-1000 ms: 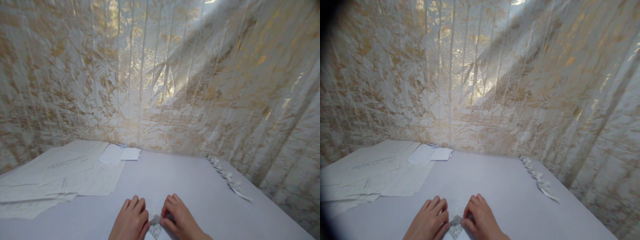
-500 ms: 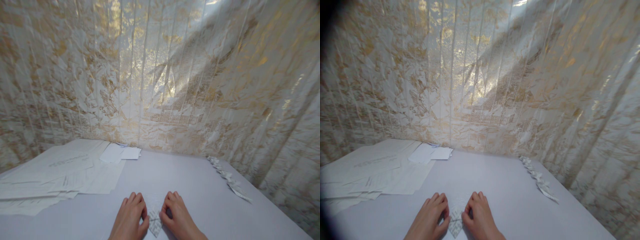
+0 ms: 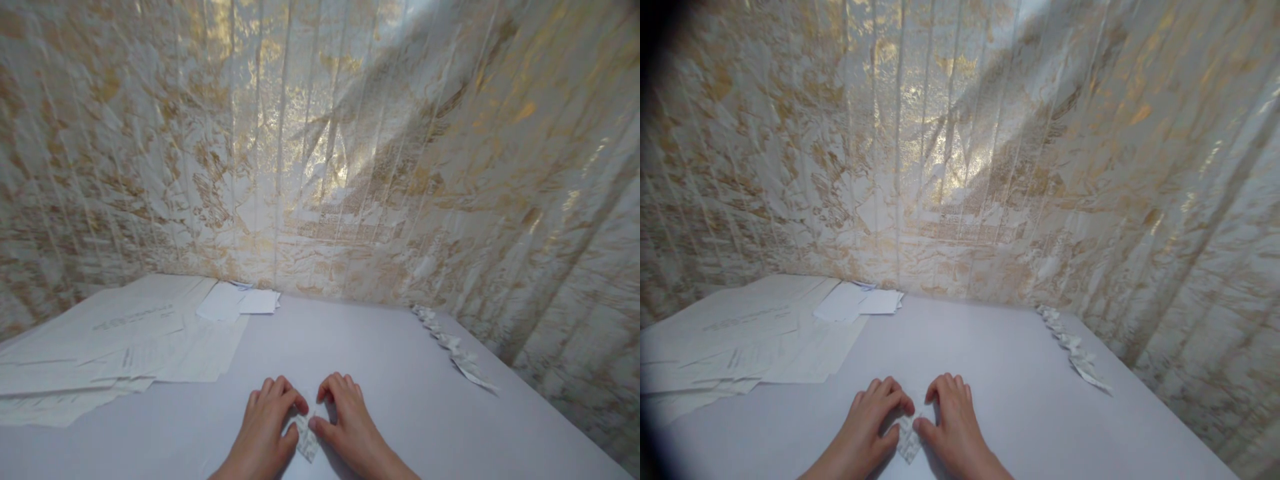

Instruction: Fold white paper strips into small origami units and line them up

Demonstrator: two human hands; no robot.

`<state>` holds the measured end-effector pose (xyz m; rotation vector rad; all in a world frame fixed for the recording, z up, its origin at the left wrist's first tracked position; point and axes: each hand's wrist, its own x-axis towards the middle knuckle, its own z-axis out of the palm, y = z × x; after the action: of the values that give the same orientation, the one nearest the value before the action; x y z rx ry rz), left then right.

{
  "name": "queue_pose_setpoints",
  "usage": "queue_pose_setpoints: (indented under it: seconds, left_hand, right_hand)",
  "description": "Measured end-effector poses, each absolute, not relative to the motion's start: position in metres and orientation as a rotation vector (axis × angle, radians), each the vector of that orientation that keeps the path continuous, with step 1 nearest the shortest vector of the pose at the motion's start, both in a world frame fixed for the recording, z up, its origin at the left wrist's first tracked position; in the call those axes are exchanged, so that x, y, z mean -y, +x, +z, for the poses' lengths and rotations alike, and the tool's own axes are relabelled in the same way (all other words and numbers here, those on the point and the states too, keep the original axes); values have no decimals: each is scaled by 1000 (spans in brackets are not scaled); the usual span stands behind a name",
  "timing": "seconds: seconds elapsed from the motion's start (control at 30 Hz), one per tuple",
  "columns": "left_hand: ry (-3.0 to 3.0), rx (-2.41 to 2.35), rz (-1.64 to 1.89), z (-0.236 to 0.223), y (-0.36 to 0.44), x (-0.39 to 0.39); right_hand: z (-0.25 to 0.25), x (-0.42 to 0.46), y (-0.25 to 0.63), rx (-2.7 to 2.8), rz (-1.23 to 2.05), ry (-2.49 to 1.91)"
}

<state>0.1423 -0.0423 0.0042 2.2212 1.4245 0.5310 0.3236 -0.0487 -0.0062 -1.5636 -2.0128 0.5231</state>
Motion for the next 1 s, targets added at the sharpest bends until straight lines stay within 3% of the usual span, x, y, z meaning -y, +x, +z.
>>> queue_pose_setpoints:
  seconds: [0.5, 0.73, 0.83, 1.0]
  left_hand:
    - [2312, -1039, 620, 0, 136, 35]
    - [1879, -953, 920, 7, 138, 39]
    - [1728, -917, 979, 5, 139, 37]
    - [2008, -1040, 943, -7, 138, 34]
  right_hand:
    - [-8, 42, 349, 1971, 826, -1318]
    - [-11, 52, 331, 1960, 768, -1181]
    - [-8, 54, 330, 1950, 607, -1093]
    - [-13, 50, 337, 2381, -12, -986]
